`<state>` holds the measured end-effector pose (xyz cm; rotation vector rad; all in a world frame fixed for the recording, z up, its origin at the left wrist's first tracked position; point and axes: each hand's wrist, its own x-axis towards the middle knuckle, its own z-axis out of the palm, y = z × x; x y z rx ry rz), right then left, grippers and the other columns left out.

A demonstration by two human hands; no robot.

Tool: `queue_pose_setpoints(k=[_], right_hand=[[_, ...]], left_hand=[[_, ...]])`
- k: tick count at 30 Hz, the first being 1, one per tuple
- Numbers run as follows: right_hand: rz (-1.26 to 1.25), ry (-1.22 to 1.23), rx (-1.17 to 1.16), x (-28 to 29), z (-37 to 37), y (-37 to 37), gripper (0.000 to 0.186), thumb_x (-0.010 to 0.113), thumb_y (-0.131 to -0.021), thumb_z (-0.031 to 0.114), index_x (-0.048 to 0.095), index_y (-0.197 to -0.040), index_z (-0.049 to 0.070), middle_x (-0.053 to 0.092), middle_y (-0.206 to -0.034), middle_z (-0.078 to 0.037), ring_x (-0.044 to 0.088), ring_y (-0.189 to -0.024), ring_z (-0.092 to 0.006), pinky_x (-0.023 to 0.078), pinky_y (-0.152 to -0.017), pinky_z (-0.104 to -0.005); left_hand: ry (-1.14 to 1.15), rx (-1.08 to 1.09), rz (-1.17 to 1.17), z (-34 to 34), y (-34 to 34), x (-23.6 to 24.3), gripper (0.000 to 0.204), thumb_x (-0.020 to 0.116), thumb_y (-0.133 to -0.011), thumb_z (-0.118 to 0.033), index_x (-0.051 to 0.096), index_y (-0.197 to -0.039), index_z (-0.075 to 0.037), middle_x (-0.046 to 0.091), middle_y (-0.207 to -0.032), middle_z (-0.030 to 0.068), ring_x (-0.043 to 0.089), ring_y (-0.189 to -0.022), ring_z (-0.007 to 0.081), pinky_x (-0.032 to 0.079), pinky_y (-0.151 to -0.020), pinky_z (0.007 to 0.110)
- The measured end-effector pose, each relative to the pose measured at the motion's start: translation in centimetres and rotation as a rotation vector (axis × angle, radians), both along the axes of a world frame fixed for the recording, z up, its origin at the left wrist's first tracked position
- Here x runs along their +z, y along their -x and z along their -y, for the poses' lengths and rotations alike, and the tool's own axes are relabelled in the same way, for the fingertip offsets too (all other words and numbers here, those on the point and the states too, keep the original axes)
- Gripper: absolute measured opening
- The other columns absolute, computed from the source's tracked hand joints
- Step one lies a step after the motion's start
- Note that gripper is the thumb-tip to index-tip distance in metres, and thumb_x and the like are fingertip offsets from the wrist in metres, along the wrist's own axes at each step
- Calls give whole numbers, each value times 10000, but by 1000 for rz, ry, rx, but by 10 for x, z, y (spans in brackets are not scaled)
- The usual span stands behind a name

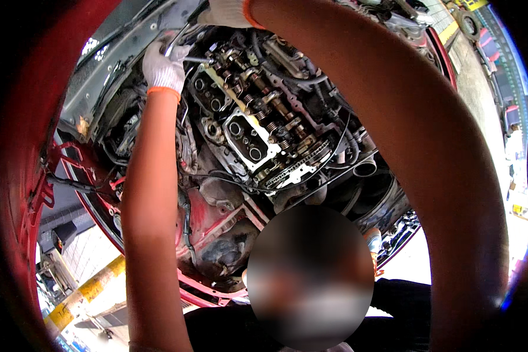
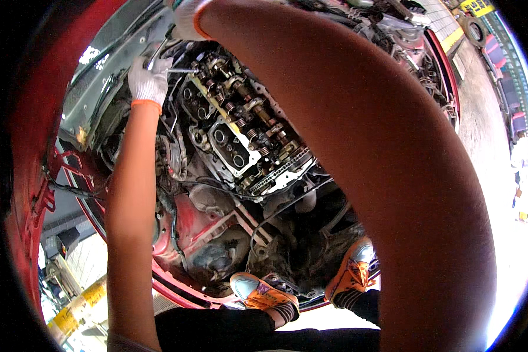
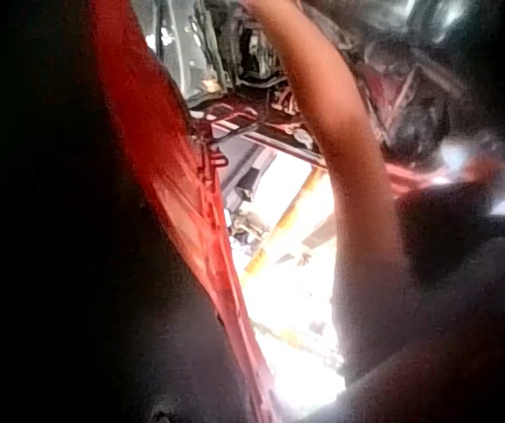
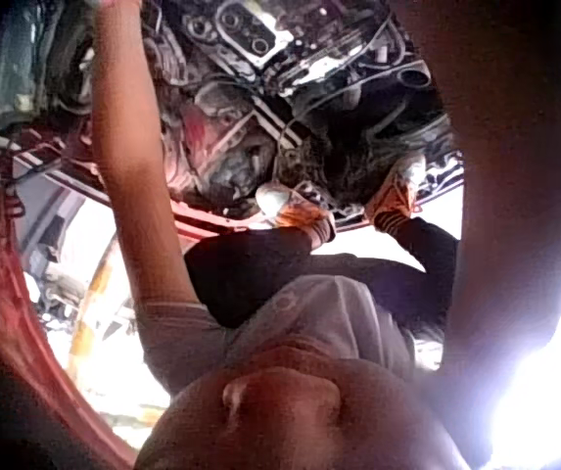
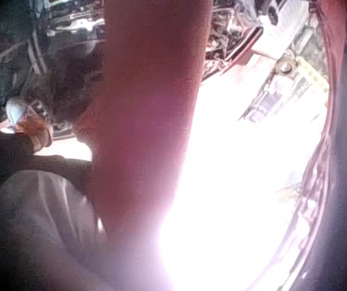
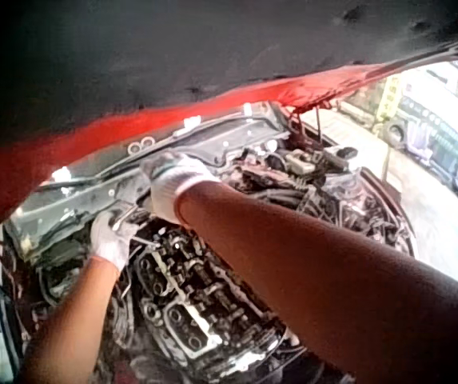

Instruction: The person works on a car engine with the hood open, using a wrench to tighten bolts on the cylinder head. They then retrieve a black plastic engine cover from the floor and install it onto the engine, securing it by hand.

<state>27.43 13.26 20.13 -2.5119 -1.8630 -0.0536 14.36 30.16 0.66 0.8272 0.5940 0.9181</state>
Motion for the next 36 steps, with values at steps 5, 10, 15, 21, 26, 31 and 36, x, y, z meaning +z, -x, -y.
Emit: queue_pose_setpoints(k=[5, 10, 15, 21, 26, 31, 36], right_hand=[[-57, -507, 80, 22, 124, 16, 561, 660, -936, 271, 529, -1438, 56, 578, -1403, -239, 585, -1287, -373, 482, -1096, -421], [-35, -293, 55, 48, 272, 18, 466, 743, -935, 242, 632, -1356, 76, 674, -1287, -164, 673, -1172, -281, 542, -1039, -404], [-570, -51, -198, 32, 363, 59, 595, 741, -924, 283, 561, -1435, 37, 643, -1343, -208, 654, -1205, -297, 542, -1031, -421], [-1084, -115, -433, -35, 405, 108, 533, 655, -909, 256, 549, -1390, 54, 705, -1113, -248, 691, -1074, -407, 563, -903, -476], [-1664, -594, -701, -67, 460, 119, 424, 618, -994, 246, 556, -1370, 60, 650, -912, -69, 660, -825, -158, 539, -733, -346], [-1830, -793, -815, -111, 532, 125, 381, 656, -1018, 388, 631, -1204, 57, 646, -946, 0, 579, -844, -94, 497, -763, -288], [-1681, -941, -885, -82, 574, 106, 339, 630, -1027, 350, 650, -1205, 63, 582, -867, 48, 499, -736, -34, 423, -642, -222]], left_hand=[[-6, -76, 74, -3, 28, 49, 287, 499, -983, -138, 609, -1111, 94, 682, -1044, 257, 702, -793, 358, 604, -746, 456], [-547, -222, -650, 129, 35, 164, 328, 565, -974, -312, 743, -1009, -39, 673, -938, 57, 586, -682, 118, 466, -588, 240], [-386, -871, -745, 276, 46, 193, 351, 550, -1046, -441, 713, -978, -138, 515, -718, -79, 431, -588, 6, 293, -485, 188], [-376, -1140, -760, 377, 59, 170, 306, 554, -1075, -349, 643, -1212, -90, 609, -817, -23, 555, -606, 63, 447, -498, 220], [-882, -1353, -984, 413, 68, 184, 320, 522, -1060, -236, 584, -1288, -21, 657, -975, 91, 615, -890, 178, 504, -835, 335], [-989, -1417, -872, 432, 64, 169, 239, 569, -1047, -238, 628, -1075, -8, 624, -812, 81, 617, -808, 152, 501, -730, 328], [-430, -1783, -793, 461, 29, 154, 302, 538, -1078, -266, 675, -1145, -6, 547, -694, 3, 521, -609, 109, 441, -587, 280]])
